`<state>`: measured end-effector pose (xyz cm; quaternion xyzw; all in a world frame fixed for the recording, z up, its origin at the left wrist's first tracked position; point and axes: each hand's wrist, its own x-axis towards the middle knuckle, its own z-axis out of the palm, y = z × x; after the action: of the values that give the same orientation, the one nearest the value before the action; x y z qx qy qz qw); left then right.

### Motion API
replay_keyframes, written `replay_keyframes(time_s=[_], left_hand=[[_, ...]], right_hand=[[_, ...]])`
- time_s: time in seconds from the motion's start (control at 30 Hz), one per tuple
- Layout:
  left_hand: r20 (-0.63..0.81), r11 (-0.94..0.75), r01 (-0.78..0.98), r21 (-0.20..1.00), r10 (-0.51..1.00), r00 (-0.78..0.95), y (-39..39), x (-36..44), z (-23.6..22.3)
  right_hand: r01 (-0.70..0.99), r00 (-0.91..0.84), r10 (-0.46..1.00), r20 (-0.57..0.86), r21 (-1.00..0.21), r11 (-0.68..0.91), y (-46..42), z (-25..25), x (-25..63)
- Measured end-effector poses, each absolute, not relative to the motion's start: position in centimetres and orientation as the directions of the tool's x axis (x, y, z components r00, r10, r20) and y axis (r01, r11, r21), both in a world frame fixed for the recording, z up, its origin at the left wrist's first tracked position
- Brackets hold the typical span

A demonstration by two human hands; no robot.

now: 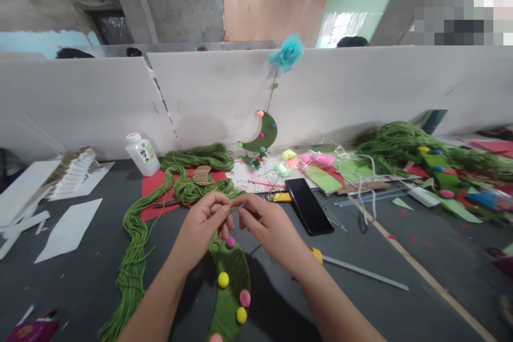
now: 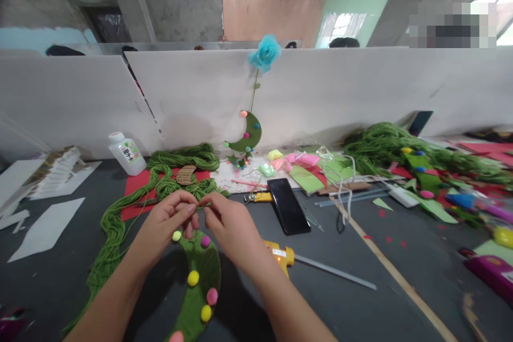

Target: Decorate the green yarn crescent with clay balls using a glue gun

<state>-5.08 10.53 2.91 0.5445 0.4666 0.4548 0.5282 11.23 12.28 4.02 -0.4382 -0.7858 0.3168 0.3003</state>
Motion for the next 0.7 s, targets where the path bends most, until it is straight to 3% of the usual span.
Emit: replay_keyframes(time_s=[0.1,0.2,0.37,0.57,0.7], left_hand=[[0.032,-0.041,0.060,0.997,0.991,0.131,10.5,-5.0,2.7],[0.039,-0.052,0.095,0.994,0.991,0.129,10.6,-4.9,2.5],[0.029,-0.053,0.174,0.983,0.990,0.140,10.7,-5.2,2.5],[0.049,-0.087,0.343,0.935,0.992,0.119,10.8,-6.7,3.3],[0.076,-0.112,0.440,0.891,0.992,0.101,10.7,-7.1,3.7]], right_hand=[[0.344,-0.455,0.886,0.090,-0.900,0.268,12.1,4.0,11.1],[0.235,-0.490,0.869,0.075,-0.948,0.215,12.0,3.7,10.7],[0.428,-0.437,0.885,0.160,-0.828,0.361,12.2,3.5,10.3],[0.476,-0.300,0.936,0.182,-0.822,0.313,13.1,3.5,11.6],[0.515,-0.335,0.925,0.178,-0.788,0.338,13.5,3.4,12.2]])
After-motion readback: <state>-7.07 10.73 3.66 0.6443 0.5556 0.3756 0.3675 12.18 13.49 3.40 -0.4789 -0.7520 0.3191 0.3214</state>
